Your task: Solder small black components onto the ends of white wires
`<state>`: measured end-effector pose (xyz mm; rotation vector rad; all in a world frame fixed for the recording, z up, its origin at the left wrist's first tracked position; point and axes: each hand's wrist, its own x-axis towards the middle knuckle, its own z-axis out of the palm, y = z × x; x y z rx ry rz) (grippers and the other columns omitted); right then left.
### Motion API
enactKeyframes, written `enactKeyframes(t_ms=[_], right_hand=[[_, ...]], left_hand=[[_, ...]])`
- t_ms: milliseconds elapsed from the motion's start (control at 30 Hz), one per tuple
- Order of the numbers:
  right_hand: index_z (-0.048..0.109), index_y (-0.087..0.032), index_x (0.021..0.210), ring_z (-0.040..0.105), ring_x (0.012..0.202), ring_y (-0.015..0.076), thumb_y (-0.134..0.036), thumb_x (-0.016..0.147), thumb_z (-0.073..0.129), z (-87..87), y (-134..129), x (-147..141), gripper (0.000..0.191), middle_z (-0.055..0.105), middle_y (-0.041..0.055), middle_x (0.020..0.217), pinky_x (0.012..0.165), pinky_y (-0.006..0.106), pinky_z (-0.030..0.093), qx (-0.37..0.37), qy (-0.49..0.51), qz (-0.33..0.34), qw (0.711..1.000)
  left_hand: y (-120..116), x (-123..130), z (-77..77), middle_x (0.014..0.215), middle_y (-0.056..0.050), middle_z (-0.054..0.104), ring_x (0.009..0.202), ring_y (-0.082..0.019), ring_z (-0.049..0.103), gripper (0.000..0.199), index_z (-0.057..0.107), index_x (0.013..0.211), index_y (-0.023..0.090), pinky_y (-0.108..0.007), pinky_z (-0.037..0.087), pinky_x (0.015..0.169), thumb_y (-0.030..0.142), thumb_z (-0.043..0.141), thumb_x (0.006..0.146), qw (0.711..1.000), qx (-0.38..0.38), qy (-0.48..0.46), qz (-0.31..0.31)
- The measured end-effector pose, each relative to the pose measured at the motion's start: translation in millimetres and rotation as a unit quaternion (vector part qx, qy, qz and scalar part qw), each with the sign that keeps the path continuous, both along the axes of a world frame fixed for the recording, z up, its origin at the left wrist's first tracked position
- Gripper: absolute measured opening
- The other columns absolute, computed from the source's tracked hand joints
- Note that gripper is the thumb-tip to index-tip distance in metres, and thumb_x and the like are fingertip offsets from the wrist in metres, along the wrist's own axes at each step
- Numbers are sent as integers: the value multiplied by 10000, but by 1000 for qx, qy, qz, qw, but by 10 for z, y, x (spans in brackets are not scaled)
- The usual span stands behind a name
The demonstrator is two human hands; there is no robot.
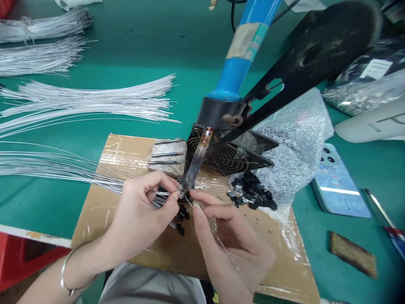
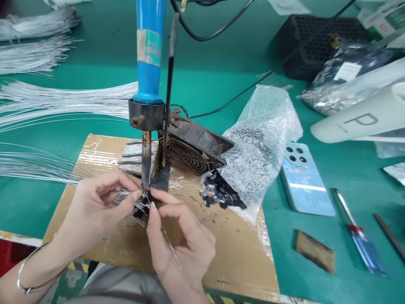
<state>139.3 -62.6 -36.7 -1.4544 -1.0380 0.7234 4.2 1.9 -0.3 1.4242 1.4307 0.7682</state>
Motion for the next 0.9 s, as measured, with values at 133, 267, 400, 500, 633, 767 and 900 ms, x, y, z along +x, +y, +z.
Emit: enactKeyframes(t_ms=[133, 267, 400, 500, 633, 767, 900], right_hand=[[694, -231, 785, 815, 915, 220, -194, 905, 768, 10, 2, -11, 146, 851, 70, 1037, 811, 325, 644, -1, -11, -4, 1000], [703, -236, 797, 813, 919, 196, -174, 910, 761, 6, -1, -27, 142, 850, 46, 1045, 837, 301, 640, 7, -5, -8, 1000], [713, -240, 799, 814, 914, 181, -161, 896, 775, -6, -5, -33, 140, 849, 22, 1044, 846, 278, 636, 10, 3, -11, 1000], [710, -236, 791, 815, 920, 175, -167, 900, 772, -18, -7, -26, 143, 850, 20, 1038, 847, 262, 630, 15, -3, -12, 1000], [711, -232, 785, 815, 897, 177, -182, 908, 767, -28, -5, -16, 144, 850, 34, 1037, 832, 265, 630, 14, -19, -14, 1000], [714, -232, 781, 815, 887, 181, -188, 909, 769, -41, 4, -9, 146, 850, 41, 1028, 812, 269, 632, 11, -23, -12, 1000], [719, -236, 790, 814, 895, 161, -182, 896, 782, -52, 9, -14, 135, 849, 24, 1020, 815, 237, 626, 27, -13, -9, 1000]], left_hand=[[4, 5, 20, 770, -39, 773, 717, -188, 698, 108, 653, 703, 206, -261, 435, 530, 187, 612, 801, 1000, 5, 0, -2], [-17, -12, 33, 781, -43, 777, 711, -184, 694, 112, 653, 703, 205, -259, 419, 521, 187, 609, 804, 1000, 8, -3, -1], [-31, -19, 32, 783, -47, 775, 735, -193, 701, 107, 655, 703, 202, -252, 409, 511, 190, 611, 799, 1000, 10, -1, 2], [-24, -7, 15, 796, -54, 779, 749, -197, 704, 102, 660, 702, 196, -248, 419, 514, 192, 613, 792, 1000, 8, 0, 3], [-12, 8, -12, 795, -52, 776, 736, -185, 694, 104, 671, 709, 188, -247, 450, 537, 188, 610, 794, 1000, 2, -7, 4], [-17, 6, -14, 812, -62, 781, 766, -199, 708, 102, 671, 707, 187, -245, 437, 525, 202, 611, 787, 1000, -2, -3, 6], [-31, -8, -4, 823, -64, 788, 776, -202, 715, 107, 665, 700, 189, -243, 436, 526, 204, 615, 793, 1000, -1, -2, 3]])
